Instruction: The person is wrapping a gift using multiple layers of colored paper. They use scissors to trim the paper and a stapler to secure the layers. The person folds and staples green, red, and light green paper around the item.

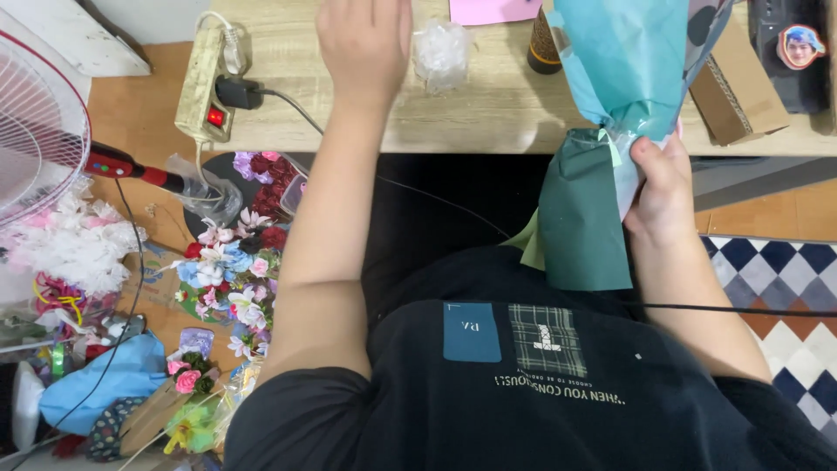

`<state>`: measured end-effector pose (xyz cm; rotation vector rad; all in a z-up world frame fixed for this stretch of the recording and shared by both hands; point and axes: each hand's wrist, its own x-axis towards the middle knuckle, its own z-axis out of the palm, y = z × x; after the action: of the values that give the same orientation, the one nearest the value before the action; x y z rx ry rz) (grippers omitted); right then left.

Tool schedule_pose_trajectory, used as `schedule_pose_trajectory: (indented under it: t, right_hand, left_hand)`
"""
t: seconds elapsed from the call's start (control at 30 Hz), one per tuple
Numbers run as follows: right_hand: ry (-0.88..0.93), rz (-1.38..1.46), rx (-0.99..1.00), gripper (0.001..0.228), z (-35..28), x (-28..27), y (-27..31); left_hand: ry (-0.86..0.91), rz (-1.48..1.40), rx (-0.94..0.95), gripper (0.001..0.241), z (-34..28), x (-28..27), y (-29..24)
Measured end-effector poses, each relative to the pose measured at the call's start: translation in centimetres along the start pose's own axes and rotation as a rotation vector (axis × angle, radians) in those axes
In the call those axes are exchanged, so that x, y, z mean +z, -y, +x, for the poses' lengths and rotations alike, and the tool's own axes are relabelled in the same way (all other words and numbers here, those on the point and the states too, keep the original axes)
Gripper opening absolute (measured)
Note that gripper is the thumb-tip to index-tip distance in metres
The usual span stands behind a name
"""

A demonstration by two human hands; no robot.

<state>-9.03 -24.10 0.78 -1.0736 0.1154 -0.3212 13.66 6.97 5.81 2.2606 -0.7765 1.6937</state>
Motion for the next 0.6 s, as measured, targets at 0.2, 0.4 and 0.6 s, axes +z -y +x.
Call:
schedule_pose_trajectory:
  t: [0.2, 0.4, 0.6]
  right_hand:
    - [-0.030, -0.027, 0.012, 0.096, 0.1, -0.5, -0.6]
    - [-0.068, 0.033, -0.004, 0.097, 0.0, -1.1, -1.5]
    - [0.083, -0.032, 0.047, 0.069, -0.1, -0.3, -1.1]
  left_hand:
    - [0.171, -0.210, 0.109, 0.004, -2.5, -0.8, -2.7]
    - [0.461, -0.458, 0.021, 0.029, -3.2, -2.3, -2.7]
    - [0.634, -0.524, -0.090, 0.054, -3.6, -2.9, -2.5]
